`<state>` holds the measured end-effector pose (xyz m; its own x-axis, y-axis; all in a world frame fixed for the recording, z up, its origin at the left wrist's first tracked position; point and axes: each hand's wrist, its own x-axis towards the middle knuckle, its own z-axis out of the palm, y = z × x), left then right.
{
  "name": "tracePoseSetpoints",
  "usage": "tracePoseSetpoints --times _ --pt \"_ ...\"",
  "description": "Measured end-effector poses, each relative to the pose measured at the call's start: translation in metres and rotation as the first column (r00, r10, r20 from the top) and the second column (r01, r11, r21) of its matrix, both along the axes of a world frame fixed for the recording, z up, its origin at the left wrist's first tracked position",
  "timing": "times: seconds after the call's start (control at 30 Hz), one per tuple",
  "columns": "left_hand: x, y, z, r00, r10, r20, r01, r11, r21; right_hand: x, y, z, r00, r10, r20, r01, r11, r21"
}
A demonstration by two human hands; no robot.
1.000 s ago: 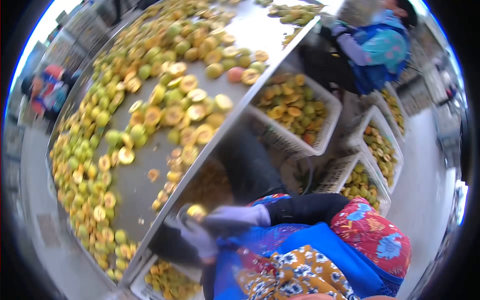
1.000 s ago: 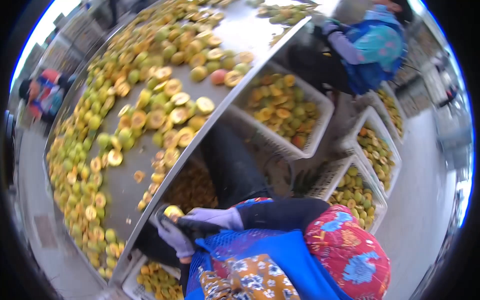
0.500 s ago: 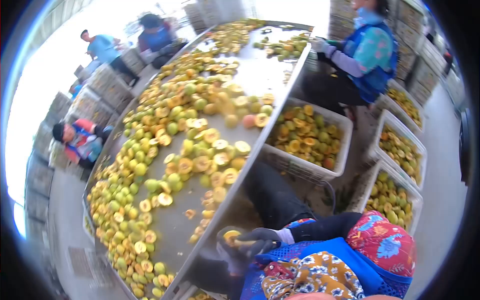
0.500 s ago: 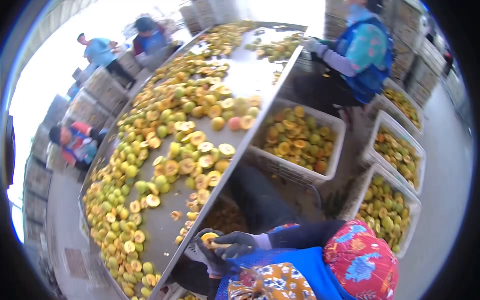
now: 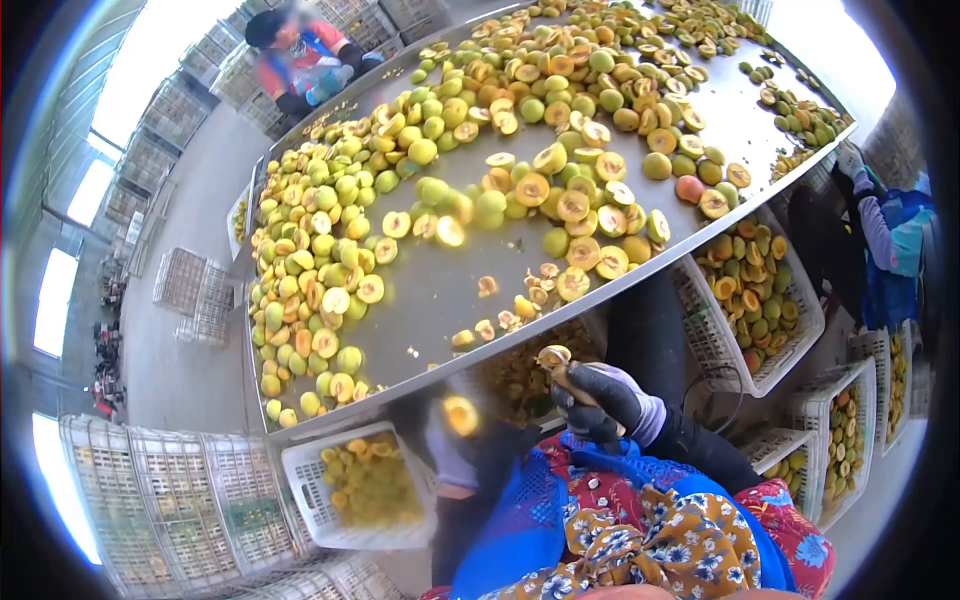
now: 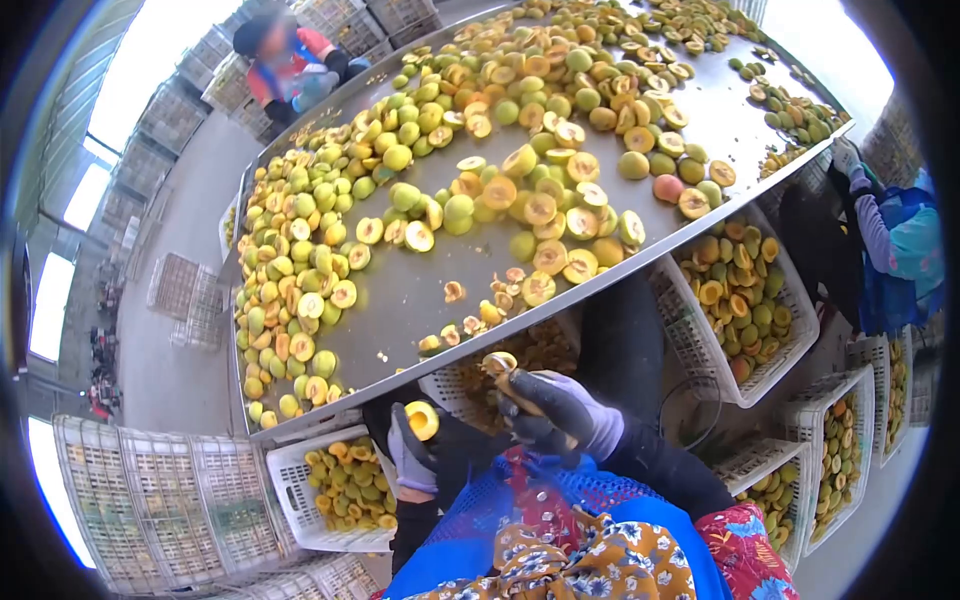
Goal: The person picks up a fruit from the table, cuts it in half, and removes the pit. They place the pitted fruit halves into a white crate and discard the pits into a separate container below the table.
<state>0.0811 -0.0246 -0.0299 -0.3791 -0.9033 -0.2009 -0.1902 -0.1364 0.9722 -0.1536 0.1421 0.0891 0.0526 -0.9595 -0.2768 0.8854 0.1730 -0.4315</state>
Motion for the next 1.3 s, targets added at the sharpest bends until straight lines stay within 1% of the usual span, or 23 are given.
tracePoseSetpoints --times 0.07,0.1,0.17,0.2,0.23,0.3,0.37,0.43,0.47,0.53,0.67,0.7,0.73,0.77,0.8,0.87,0.93,0.97,1.03,1.07,1.13,1.27,1.3 --pt "0.057 -0.029 -0.008 0.897 0.318 0.307 -0.285 0.947 -0.148 -0.013 -0.006 -0.025 0.967 0.106 -0.230 -0.080 0.990 0.120" --pt "0.076 -0.034 0.026 0.662 0.240 0.710 0.020 0.941 -0.337 -0.011 -0.009 -0.039 0.942 0.157 -0.297 -0.111 0.980 0.166" --pt "0.086 -0.047 0.053 0.169 0.274 0.947 0.096 0.951 -0.293 -0.001 -0.010 -0.091 0.911 0.216 -0.350 -0.148 0.966 0.211" --pt "0.081 -0.057 0.058 0.057 0.340 0.939 0.174 0.923 -0.344 0.003 -0.014 -0.111 0.562 0.183 -0.807 -0.126 0.983 0.135" --pt "0.064 -0.074 0.068 0.095 0.367 0.925 0.247 0.892 -0.379 0.009 -0.015 -0.113 0.465 0.209 -0.860 -0.108 0.978 0.180" --pt "0.001 -0.105 0.094 0.401 0.250 0.881 0.249 0.896 -0.368 0.013 -0.017 -0.115 0.321 0.278 -0.905 -0.095 0.961 0.261" --pt "-0.076 -0.141 0.088 0.598 0.237 0.766 0.367 0.768 -0.525 0.010 -0.018 -0.117 0.228 0.353 -0.907 -0.111 0.935 0.336" --pt "-0.165 -0.168 0.094 0.597 0.065 0.800 0.456 0.793 -0.404 0.005 -0.017 -0.111 0.230 0.416 -0.880 -0.113 0.909 0.400" --pt "-0.196 -0.196 0.051 0.672 0.086 0.735 0.463 0.726 -0.508 0.002 -0.015 -0.109 0.230 0.445 -0.866 -0.106 0.896 0.432" --pt "-0.248 -0.211 0.032 0.631 -0.044 0.774 0.486 0.801 -0.350 0.000 -0.004 -0.117 0.195 0.414 -0.889 -0.054 0.910 0.412" --pt "-0.261 -0.221 -0.027 0.781 0.063 0.622 0.441 0.650 -0.619 -0.011 0.006 -0.092 0.203 0.331 -0.921 0.038 0.938 0.346" --pt "-0.253 -0.226 -0.024 0.846 -0.244 0.474 0.440 0.821 -0.363 -0.013 0.007 -0.088 0.220 0.281 -0.934 0.075 0.950 0.303" --pt "-0.238 -0.217 -0.029 0.911 -0.332 0.247 0.378 0.909 -0.174 -0.014 0.007 -0.082 0.240 0.233 -0.942 0.105 0.959 0.263" --pt "-0.225 -0.192 -0.010 0.937 -0.345 0.046 0.347 0.937 -0.044 -0.018 0.004 -0.073 0.048 0.120 -0.992 0.049 0.991 0.122" --pt "-0.210 -0.167 0.007 0.937 -0.314 -0.153 0.330 0.939 0.092 -0.022 -0.003 -0.062 0.197 0.227 -0.954 0.076 0.966 0.246" --pt "-0.179 -0.124 0.062 0.901 -0.407 -0.149 0.429 0.886 0.176 -0.024 -0.013 -0.060 -0.237 -0.119 -0.964 -0.032 0.993 -0.115" --pt "-0.159 -0.095 0.079 0.868 -0.451 -0.208 0.496 0.813 0.305 -0.025 -0.027 -0.039 -0.218 -0.108 -0.970 -0.046 0.994 -0.101" --pt "-0.149 -0.089 0.047 0.856 -0.505 -0.110 0.510 0.860 0.018 -0.021 -0.037 -0.029 0.062 0.042 -0.997 0.100 0.994 0.048" --pt "-0.134 -0.068 0.027 0.855 -0.516 -0.052 0.510 0.855 -0.092 -0.016 -0.043 -0.022 -0.015 0.035 -0.999 0.113 0.993 0.033" --pt "-0.132 -0.050 0.052 0.864 -0.493 -0.100 0.502 0.860 0.093 -0.013 -0.044 -0.019 -0.055 0.034 -0.998 0.123 0.992 0.027" --pt "-0.125 -0.032 0.052 0.851 -0.508 -0.136 0.525 0.834 0.170 -0.007 -0.042 -0.016 -0.122 0.084 -0.989 0.127 0.990 0.068" --pt "-0.104 -0.014 0.034 0.783 -0.585 0.211 0.604 0.635 -0.481 0.000 -0.035 -0.017 -0.191 0.121 -0.974 0.081 0.991 0.107" --pt "-0.101 -0.011 0.028 0.791 -0.566 0.234 0.603 0.654 -0.457 0.002 -0.034 -0.017 -0.201 0.135 -0.970 0.064 0.990 0.125"
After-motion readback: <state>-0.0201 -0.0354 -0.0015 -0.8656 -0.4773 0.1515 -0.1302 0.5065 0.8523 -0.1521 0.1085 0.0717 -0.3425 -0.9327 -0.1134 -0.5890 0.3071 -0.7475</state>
